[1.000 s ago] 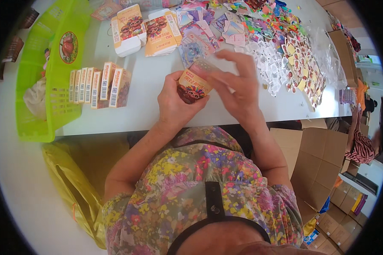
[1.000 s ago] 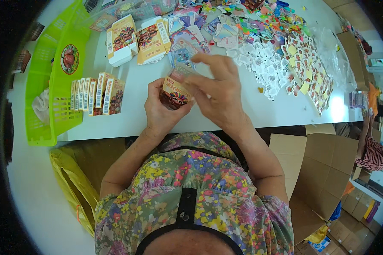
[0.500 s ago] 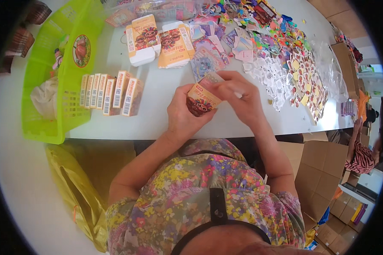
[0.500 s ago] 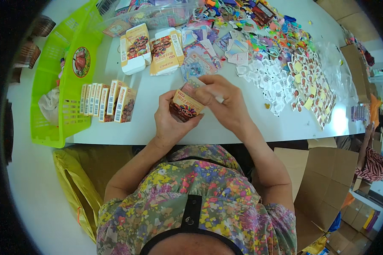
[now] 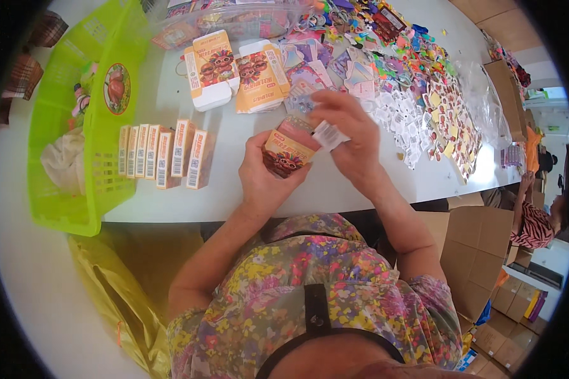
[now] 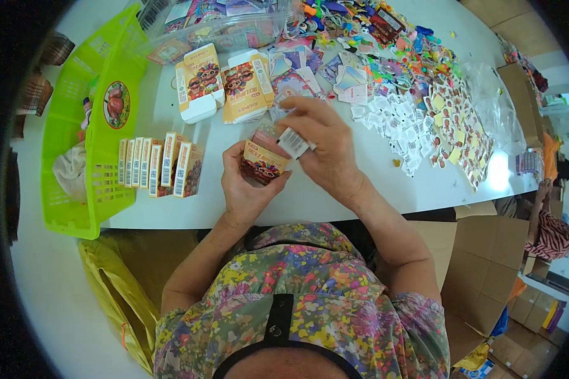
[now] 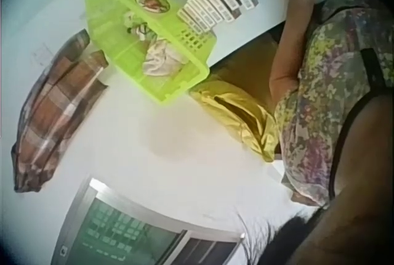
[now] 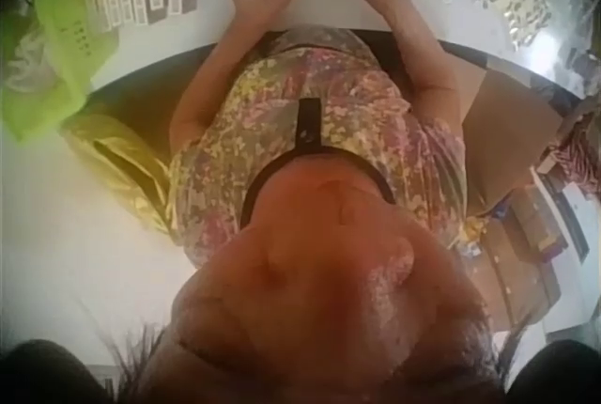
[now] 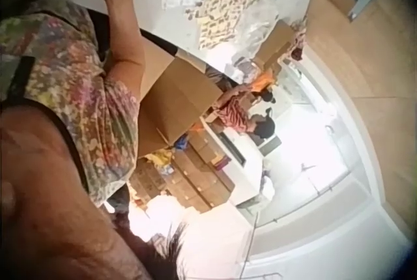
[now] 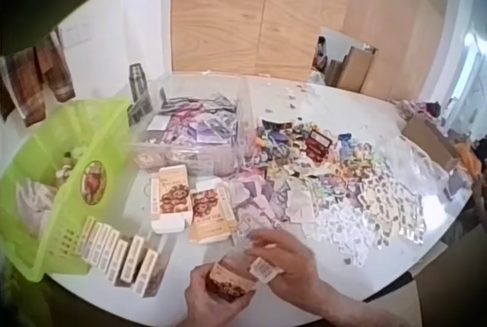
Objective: Fold small product boxes and pack them into a larger shipping carton at a factory workstation.
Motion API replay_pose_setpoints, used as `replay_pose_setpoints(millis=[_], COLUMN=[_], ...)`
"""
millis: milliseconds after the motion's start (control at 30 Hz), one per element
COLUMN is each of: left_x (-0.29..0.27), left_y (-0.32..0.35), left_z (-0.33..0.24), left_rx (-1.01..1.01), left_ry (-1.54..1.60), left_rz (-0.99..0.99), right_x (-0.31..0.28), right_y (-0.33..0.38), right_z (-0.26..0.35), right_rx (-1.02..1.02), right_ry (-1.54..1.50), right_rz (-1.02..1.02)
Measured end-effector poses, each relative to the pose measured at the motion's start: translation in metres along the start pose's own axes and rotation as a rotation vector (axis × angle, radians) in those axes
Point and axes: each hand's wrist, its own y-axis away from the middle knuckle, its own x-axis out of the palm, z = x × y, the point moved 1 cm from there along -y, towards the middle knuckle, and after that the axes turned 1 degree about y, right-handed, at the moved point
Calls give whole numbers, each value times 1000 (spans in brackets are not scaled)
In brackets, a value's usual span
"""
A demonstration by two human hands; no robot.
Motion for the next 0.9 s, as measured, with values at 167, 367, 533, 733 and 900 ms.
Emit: replay_pose_setpoints(millis=[167, 367, 533, 733, 900], left_x=[0, 7, 19, 26, 31], left_y=[-7, -20, -21, -20, -21], left_z=[10, 0, 0, 12, 17], left_rx=[-76, -19, -184, -94, -21], left_ry=[11, -91, 110, 73, 138], left_rz=[29, 62, 199, 231, 281], right_x=[-8, -15, -15, -34, -78], right_y=[-25, -34, -27, -36, -98], right_z=[-4, -4, -12, -58, -201], right_rx=[-220, -501, -483, -27, 203], right_ry=[374, 580, 542, 132, 488], right_rz=[-41, 54, 158, -21, -213])
